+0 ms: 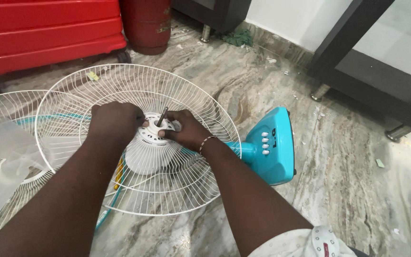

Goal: The person assembles a pedestal fan by attaching the motor housing to the stand, mounting the fan blades, and securing the front grille. The person uses a screwdriver to tighten the central nut and completes the assembly.

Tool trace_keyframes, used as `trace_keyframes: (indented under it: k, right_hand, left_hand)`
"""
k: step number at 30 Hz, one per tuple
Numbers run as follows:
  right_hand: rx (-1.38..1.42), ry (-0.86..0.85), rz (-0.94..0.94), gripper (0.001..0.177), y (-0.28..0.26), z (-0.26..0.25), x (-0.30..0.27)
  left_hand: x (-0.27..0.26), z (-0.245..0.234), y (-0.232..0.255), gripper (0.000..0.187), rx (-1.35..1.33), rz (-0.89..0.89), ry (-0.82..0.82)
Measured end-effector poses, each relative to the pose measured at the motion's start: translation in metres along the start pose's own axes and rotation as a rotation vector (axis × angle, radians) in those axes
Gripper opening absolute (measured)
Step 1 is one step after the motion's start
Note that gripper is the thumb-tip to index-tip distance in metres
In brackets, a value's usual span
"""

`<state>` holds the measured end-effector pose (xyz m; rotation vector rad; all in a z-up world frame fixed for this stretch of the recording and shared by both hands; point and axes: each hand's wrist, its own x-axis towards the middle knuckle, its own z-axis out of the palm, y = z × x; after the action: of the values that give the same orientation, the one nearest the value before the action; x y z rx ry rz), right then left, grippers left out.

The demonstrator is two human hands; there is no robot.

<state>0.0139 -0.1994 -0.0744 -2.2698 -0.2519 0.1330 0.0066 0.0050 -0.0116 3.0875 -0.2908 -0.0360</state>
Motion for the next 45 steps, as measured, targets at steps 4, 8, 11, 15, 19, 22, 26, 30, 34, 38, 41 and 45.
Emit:
trace_keyframes:
  k: [4, 8, 11, 15, 19, 22, 26, 30, 34, 38, 41, 45]
  right_hand:
    - [-0.011, 0.069, -0.039, 0.068, 0.000, 0.003, -0.003]
    - [-0.029, 0.172, 0.000, 0.077, 0.000, 0.015, -0.005]
    - [-0.109, 0.233, 0.054, 0.081, -0.003, 0.023, -0.004]
    - [-0.105, 0.396, -0.063, 0.084, -0.008, 0.041, -0.008]
    - [-0.116, 0.435, 0.019, 0.064, -0.016, 0.061, -0.005]
    - [-0.105, 0.441, 0.107, 0.052, -0.018, 0.070, -0.005]
    - [-0.041, 0.499, 0.093, 0.055, -0.024, 0.075, -0.008]
    - [-0.023, 0.503, 0.107, 0.055, -0.020, 0.078, -0.010]
    - [0.045, 0.482, 0.129, 0.056, -0.020, 0.080, -0.011]
    - [0.014, 0.525, 0.051, 0.056, -0.022, 0.082, -0.016]
    - [0.028, 0.527, 0.044, 0.055, -0.019, 0.087, -0.017]
    - [-0.056, 0.600, -0.034, 0.054, -0.016, 0.092, -0.017]
  left_hand:
    - [0.001, 0.001, 0.000, 0.021, -0.013, 0.007, 0.050]
    - [0.011, 0.005, -0.002, 0.025, -0.017, -0.004, -0.044]
    - [0.019, 0.004, -0.006, 0.033, -0.040, 0.073, -0.089]
    - [-0.001, -0.006, -0.014, 0.040, -0.073, 0.143, -0.085]
    - [-0.037, -0.029, -0.029, 0.029, -0.165, 0.061, 0.108]
    - [-0.068, -0.040, -0.051, 0.022, -0.259, 0.155, 0.401]
    - [-0.110, -0.026, -0.096, 0.015, -0.353, 0.283, 0.966]
    - [-0.143, 0.037, -0.139, 0.012, -0.513, -0.199, 1.057]
    - [-0.141, 0.097, -0.167, 0.032, -0.528, -0.459, 0.554]
    - [-0.111, 0.143, -0.173, 0.063, -0.225, -0.428, 0.519]
    - [-0.090, 0.171, -0.182, 0.083, -0.209, -0.492, 0.457]
    - [-0.070, 0.199, -0.206, 0.093, -0.150, -0.551, 0.394]
